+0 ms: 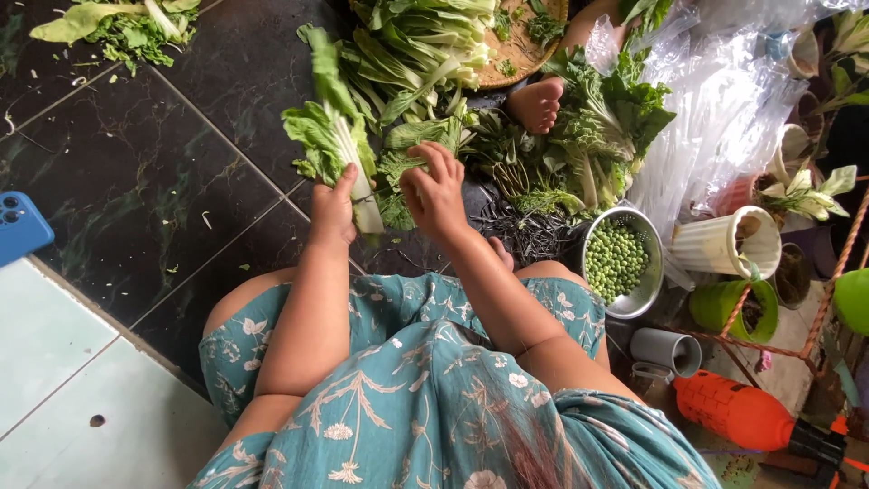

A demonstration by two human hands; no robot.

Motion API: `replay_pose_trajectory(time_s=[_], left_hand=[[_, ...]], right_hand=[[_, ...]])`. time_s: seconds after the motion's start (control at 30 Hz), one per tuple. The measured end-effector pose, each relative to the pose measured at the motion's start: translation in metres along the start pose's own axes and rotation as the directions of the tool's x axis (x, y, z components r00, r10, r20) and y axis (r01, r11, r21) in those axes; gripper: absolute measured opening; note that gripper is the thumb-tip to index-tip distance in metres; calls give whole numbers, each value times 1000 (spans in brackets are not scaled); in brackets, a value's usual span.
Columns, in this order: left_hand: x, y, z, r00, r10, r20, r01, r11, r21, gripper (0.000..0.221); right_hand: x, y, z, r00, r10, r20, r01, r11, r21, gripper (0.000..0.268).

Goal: Sorting and cleaning leafy green vegetables and peas on the floor

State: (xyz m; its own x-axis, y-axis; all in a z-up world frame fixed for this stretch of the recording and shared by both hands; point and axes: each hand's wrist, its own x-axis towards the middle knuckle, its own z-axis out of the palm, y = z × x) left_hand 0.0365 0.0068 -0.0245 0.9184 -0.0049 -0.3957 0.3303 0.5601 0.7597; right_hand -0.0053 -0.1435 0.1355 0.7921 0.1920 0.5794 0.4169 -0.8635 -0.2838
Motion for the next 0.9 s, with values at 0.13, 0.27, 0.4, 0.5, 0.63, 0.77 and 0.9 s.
replay_pose_trajectory(time_s=[0.13, 0.27, 0.4, 0.5, 0.63, 0.77, 0.9], left_hand=[[13, -21, -13, 992, -2, -123, -11, 995, -98, 45], [1, 4, 3, 971, 1, -237, -17, 998, -65, 60], [-26, 35, 23, 971, -3, -240, 32, 993, 115, 65], [-32, 38, 27, 991, 6, -135, 21, 981, 194, 62], [-20, 43, 23, 989, -101, -105, 138, 881, 452, 83], [-16, 31, 22, 986, -95, -138, 159, 790, 592, 94], [-30, 56, 31, 981, -156, -114, 193, 746, 638, 94]], right_hand=[[-2, -1, -8, 1000, -18, 23, 15, 993, 115, 15], [-26, 1, 6, 957, -22, 290, -109, 896, 430, 17], [-9, -10, 14, 994, 80, 69, -97, 948, 303, 18], [3, -32, 14, 1000, 0, -16, 2, 991, 132, 11], [7, -49, 24, 995, -95, -25, 95, 995, -4, 6], [-2, -48, 36, 996, -86, -14, 85, 993, -82, 24], [1, -52, 37, 997, -76, -33, 71, 990, -123, 13]])
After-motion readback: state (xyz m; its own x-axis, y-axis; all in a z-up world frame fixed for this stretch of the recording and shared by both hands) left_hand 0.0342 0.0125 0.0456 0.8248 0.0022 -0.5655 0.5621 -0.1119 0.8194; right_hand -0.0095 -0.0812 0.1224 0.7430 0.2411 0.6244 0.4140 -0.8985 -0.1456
